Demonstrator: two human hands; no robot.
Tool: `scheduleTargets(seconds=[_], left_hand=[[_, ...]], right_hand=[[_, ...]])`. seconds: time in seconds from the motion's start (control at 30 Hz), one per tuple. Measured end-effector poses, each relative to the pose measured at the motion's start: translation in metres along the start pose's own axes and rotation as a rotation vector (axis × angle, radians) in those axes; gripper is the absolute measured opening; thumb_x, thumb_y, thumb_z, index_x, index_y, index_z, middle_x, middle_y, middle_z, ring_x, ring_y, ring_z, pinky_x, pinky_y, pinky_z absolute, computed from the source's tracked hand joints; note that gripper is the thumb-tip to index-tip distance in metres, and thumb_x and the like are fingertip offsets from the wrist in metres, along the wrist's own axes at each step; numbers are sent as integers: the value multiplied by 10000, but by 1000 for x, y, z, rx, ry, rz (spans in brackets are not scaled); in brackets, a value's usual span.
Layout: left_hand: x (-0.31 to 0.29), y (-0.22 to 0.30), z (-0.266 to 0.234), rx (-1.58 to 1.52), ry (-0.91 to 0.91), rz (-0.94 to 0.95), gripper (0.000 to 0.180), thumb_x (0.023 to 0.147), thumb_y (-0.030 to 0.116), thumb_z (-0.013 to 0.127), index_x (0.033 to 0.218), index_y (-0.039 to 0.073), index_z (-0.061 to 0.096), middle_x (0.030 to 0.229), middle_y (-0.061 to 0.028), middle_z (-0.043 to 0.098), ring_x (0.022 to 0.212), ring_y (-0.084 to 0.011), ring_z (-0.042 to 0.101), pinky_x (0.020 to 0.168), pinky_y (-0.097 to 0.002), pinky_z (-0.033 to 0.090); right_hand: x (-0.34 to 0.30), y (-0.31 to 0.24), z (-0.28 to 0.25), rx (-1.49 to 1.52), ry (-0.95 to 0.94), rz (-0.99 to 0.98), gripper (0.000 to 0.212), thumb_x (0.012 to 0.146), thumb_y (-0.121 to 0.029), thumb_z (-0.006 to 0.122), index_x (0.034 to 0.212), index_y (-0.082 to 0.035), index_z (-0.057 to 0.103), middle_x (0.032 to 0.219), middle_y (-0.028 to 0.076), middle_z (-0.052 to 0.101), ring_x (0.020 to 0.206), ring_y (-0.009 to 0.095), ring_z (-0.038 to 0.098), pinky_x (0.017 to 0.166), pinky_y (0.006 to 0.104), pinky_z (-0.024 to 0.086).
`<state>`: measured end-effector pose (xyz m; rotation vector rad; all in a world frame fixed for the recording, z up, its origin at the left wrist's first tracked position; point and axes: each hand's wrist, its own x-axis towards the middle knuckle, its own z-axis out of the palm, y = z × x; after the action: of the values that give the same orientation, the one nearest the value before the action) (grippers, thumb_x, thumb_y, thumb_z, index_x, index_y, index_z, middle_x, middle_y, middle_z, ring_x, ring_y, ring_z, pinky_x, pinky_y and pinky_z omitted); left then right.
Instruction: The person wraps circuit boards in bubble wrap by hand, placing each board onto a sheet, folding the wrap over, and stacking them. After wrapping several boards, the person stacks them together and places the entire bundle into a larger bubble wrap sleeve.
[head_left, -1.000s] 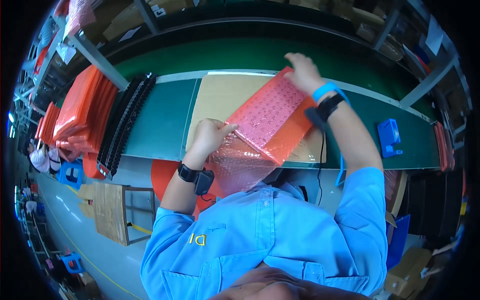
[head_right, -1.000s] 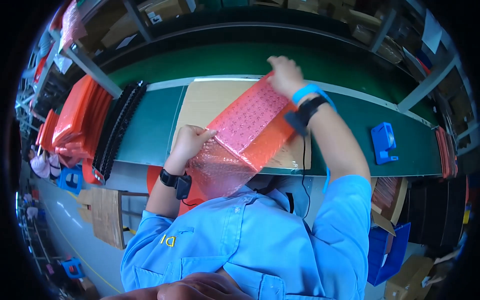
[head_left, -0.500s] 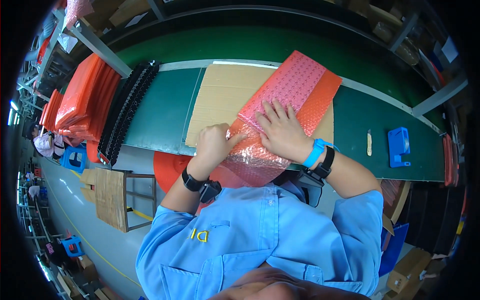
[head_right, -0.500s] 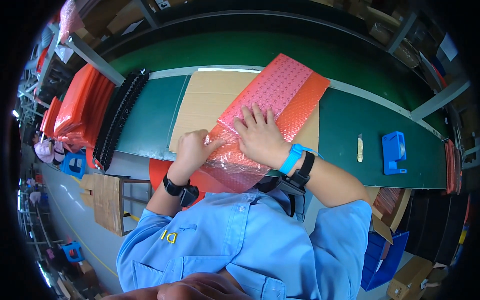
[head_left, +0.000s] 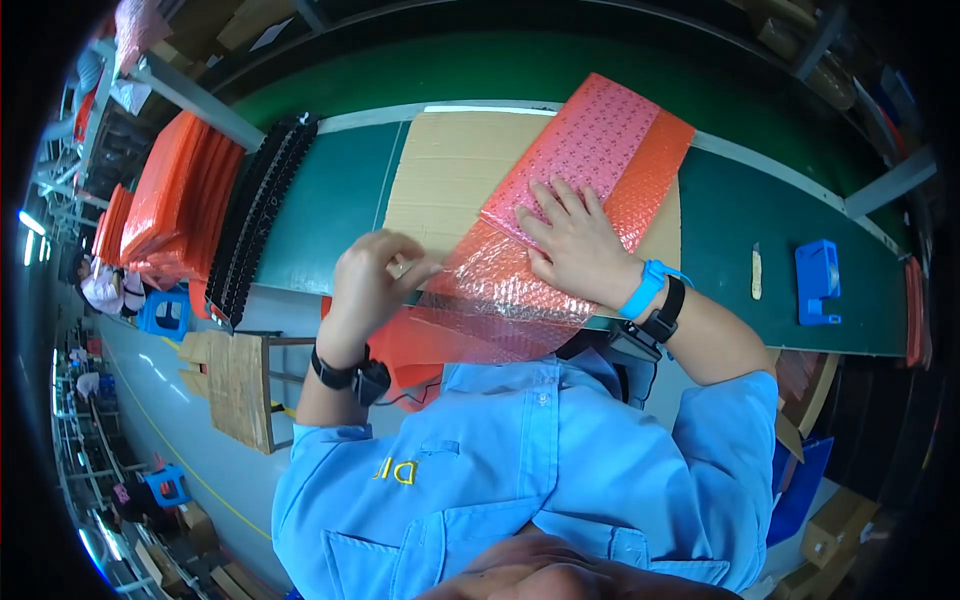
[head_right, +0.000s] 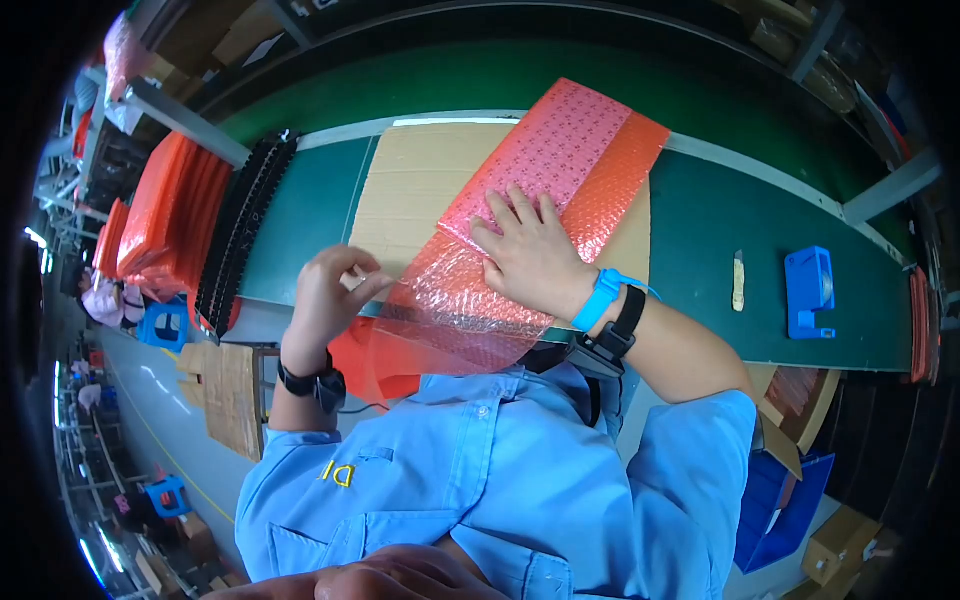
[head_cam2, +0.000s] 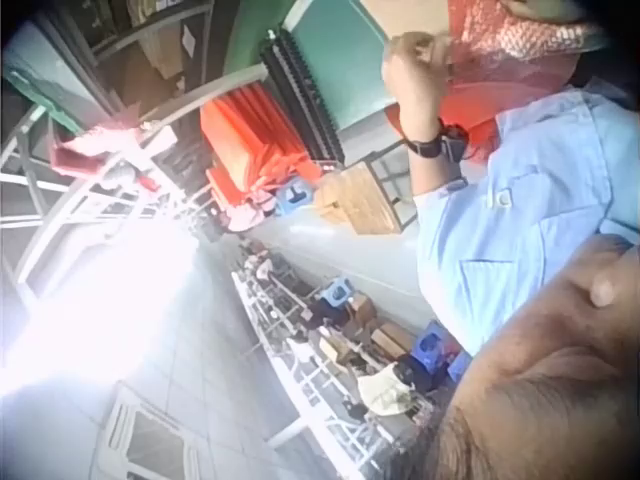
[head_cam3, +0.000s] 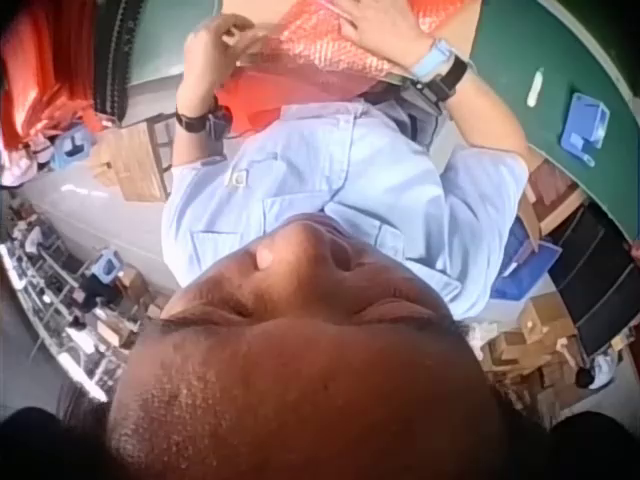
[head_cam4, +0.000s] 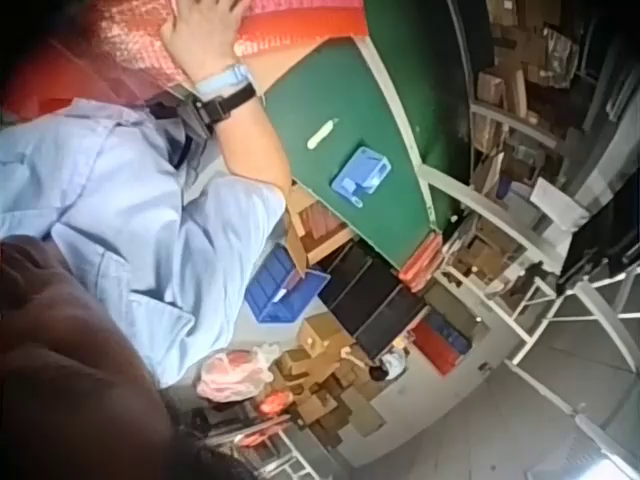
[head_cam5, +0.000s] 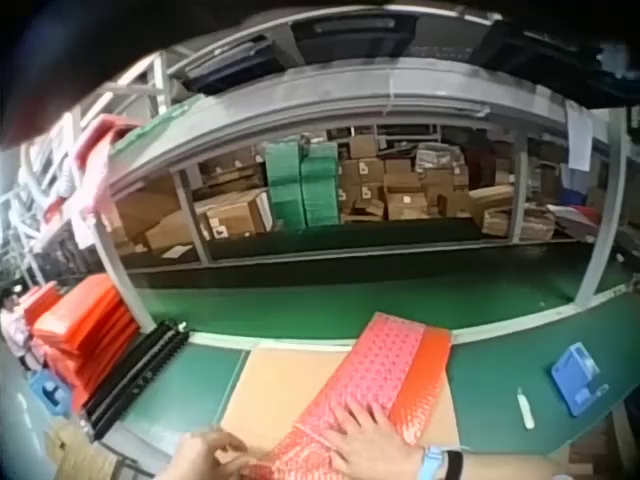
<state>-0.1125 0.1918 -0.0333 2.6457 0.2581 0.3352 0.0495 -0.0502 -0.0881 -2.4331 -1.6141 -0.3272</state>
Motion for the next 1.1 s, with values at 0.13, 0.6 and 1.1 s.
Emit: scheduleTargets(seconds=[0.13, 0.6, 1.1], left_hand=[[72, 13, 18, -117, -160, 518, 421, 665, 319, 908, 977, 88, 745, 1093, -124, 705, 1062, -324, 648, 883, -425, 523], [138, 17, 75, -94, -597, 639, 1202, 583, 393, 947, 1574, 111, 327, 1662, -163, 228, 1550, -400, 128, 1240, -506, 191], [136, 22, 77, -148, -587, 628, 1156, 581, 355, 951, 1557, 137, 371, 1655, -141, 260, 1544, -407, 151, 1231, -522, 199]], right_hand=[[-2, 3, 2, 46, 48, 33, 555, 833, -312, 645, 1335, -83, 586, 1469, 240, 462, 1382, 435, 408, 1092, 631, 340], [-8, 6, 20, 306, 181, -3, 524, 843, -350, 690, 1275, -73, 585, 1411, 224, 491, 1405, 407, 377, 1162, 589, 258], [-10, 9, 12, 332, 82, 26, 597, 835, -334, 713, 1355, -77, 571, 1460, 215, 449, 1431, 392, 353, 1177, 579, 248]])
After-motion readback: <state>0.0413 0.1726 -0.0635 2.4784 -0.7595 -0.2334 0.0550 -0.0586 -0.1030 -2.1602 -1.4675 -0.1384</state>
